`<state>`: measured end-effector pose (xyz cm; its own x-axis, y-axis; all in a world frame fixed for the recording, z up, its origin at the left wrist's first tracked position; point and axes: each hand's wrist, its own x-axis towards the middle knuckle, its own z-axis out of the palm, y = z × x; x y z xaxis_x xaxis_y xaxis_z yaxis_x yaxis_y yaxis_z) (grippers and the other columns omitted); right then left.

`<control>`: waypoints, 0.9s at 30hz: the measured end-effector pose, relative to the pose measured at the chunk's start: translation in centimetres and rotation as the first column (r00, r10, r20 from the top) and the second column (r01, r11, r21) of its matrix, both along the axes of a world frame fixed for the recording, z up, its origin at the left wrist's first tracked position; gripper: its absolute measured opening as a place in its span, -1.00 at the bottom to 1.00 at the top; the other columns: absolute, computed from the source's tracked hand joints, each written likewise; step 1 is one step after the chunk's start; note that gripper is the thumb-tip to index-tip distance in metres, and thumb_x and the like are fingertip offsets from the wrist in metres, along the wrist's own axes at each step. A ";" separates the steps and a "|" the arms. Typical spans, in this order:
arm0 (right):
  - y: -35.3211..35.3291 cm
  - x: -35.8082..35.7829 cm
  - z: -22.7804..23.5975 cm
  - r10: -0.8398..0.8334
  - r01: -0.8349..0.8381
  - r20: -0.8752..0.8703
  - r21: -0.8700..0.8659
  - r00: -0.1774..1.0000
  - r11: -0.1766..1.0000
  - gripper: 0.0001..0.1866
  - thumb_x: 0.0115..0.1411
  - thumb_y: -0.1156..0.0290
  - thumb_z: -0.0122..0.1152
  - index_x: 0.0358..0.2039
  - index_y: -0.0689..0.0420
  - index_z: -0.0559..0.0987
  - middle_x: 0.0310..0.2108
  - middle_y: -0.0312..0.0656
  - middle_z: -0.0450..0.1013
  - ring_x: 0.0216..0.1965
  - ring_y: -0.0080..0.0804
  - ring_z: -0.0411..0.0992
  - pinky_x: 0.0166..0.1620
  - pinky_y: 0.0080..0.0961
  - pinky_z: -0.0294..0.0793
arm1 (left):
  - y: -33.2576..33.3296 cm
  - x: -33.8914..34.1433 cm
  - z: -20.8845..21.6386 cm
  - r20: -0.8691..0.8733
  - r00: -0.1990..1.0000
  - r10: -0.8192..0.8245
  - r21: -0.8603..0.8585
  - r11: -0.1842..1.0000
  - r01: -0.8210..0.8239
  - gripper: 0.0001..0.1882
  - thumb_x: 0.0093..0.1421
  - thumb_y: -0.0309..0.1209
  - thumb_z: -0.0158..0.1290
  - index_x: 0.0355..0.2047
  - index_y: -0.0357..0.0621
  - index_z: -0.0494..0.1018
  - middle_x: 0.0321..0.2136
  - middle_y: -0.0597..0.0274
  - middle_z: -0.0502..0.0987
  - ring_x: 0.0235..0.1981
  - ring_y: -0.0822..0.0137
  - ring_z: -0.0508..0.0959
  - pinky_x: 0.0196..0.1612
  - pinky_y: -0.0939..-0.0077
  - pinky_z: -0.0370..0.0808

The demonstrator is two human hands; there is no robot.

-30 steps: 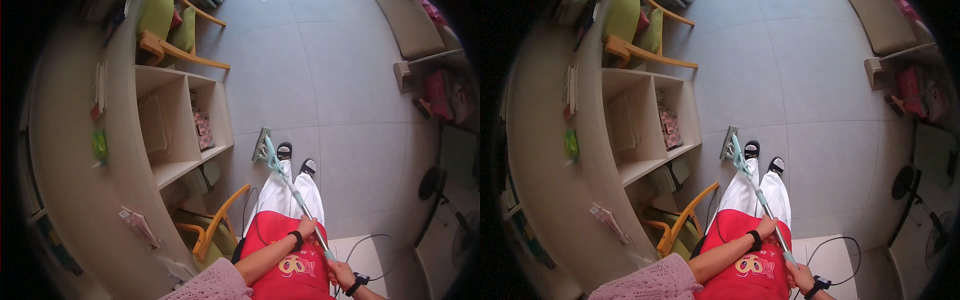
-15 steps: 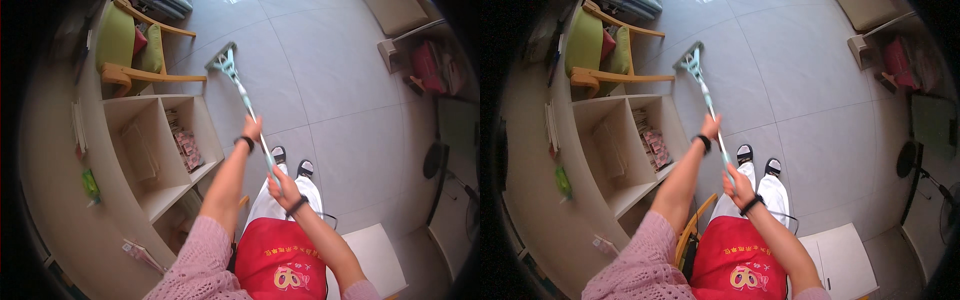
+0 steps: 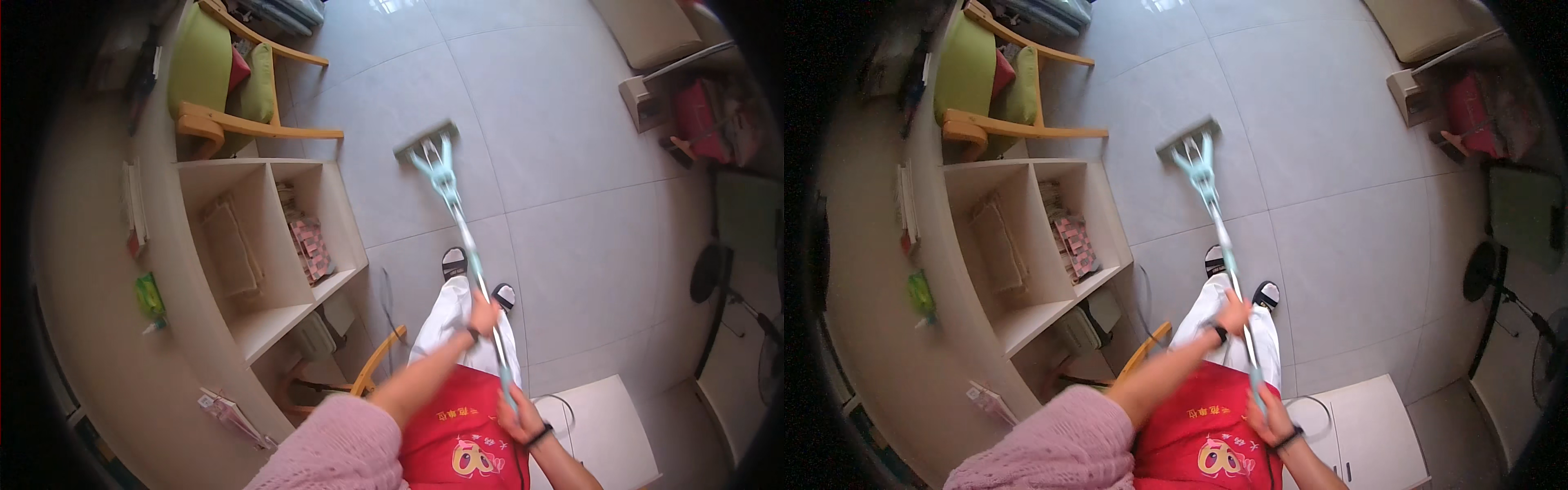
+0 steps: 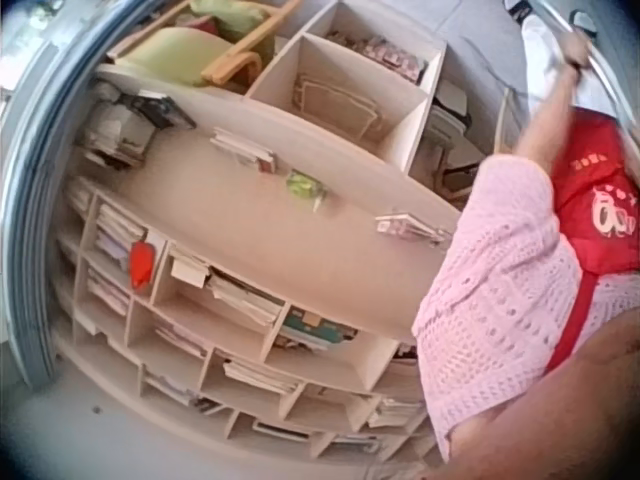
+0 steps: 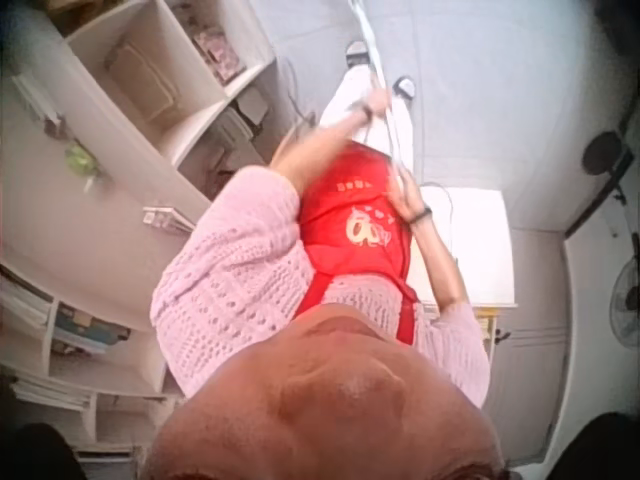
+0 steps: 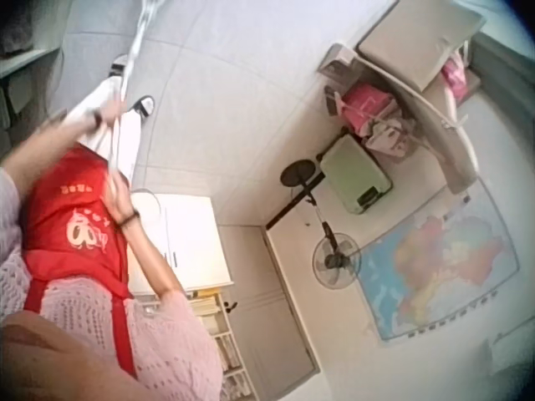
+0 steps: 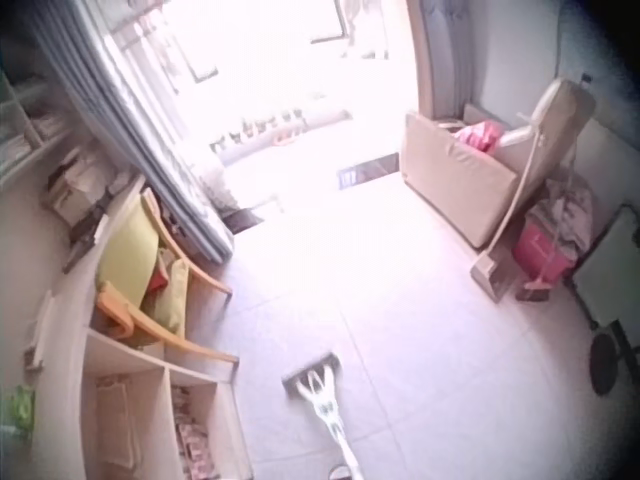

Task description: Sweep and mop the living room floor using a broom, dustpan, and mop.

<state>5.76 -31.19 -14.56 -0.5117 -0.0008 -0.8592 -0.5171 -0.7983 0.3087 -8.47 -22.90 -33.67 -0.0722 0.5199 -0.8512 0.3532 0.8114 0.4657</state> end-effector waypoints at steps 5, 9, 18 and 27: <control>-8.6 12.1 11.2 0.330 -0.270 0.240 -0.251 0.913 0.929 -0.70 0.12 0.01 -0.01 -0.52 -0.04 0.35 -0.78 -0.48 0.13 -0.86 -0.73 -0.04 -0.82 -0.83 -0.09 | -13.8 14.1 9.1 0.060 0.998 -0.030 -0.268 0.962 0.045 -0.50 0.10 -0.20 -0.22 -0.13 -0.32 -0.07 -0.49 -0.29 0.44 -0.43 -0.17 0.48 -0.35 0.05 0.40; -7.2 14.9 8.8 0.368 -0.364 0.125 -0.051 0.921 0.930 -0.66 0.17 0.04 -0.12 -0.50 0.06 0.35 -0.78 -0.41 0.14 -0.85 -0.68 0.00 -0.79 -0.77 -0.05 | -11.9 15.3 8.0 -0.014 0.992 0.122 -0.262 0.957 -0.121 -0.52 0.09 -0.18 -0.20 -0.18 -0.32 -0.03 -0.46 -0.35 0.43 -0.39 -0.22 0.46 -0.32 0.06 0.40; 5.0 8.8 -0.1 0.261 -0.257 0.000 0.185 0.965 0.949 -0.71 0.21 0.15 -0.16 -0.43 0.13 0.33 -0.73 -0.37 0.15 -0.79 -0.68 0.02 -0.75 -0.74 -0.02 | 2.2 6.6 1.7 -0.191 0.939 0.287 0.119 0.956 -0.268 -0.62 0.10 -0.22 -0.20 -0.28 -0.31 0.05 -0.45 -0.30 0.41 -0.40 -0.22 0.44 -0.37 0.06 0.36; 28.9 -12.2 -7.7 -0.005 0.083 -0.230 0.331 0.973 0.940 -0.76 0.19 0.24 -0.07 -0.46 0.15 0.32 -0.71 -0.43 0.13 -0.75 -0.73 0.03 -0.71 -0.78 -0.03 | 31.2 -17.1 -3.9 -0.093 0.934 0.344 0.194 0.927 -0.322 -0.58 0.11 -0.19 -0.09 -0.28 -0.32 0.08 -0.58 0.00 0.38 -0.70 0.25 0.45 -0.69 0.33 0.40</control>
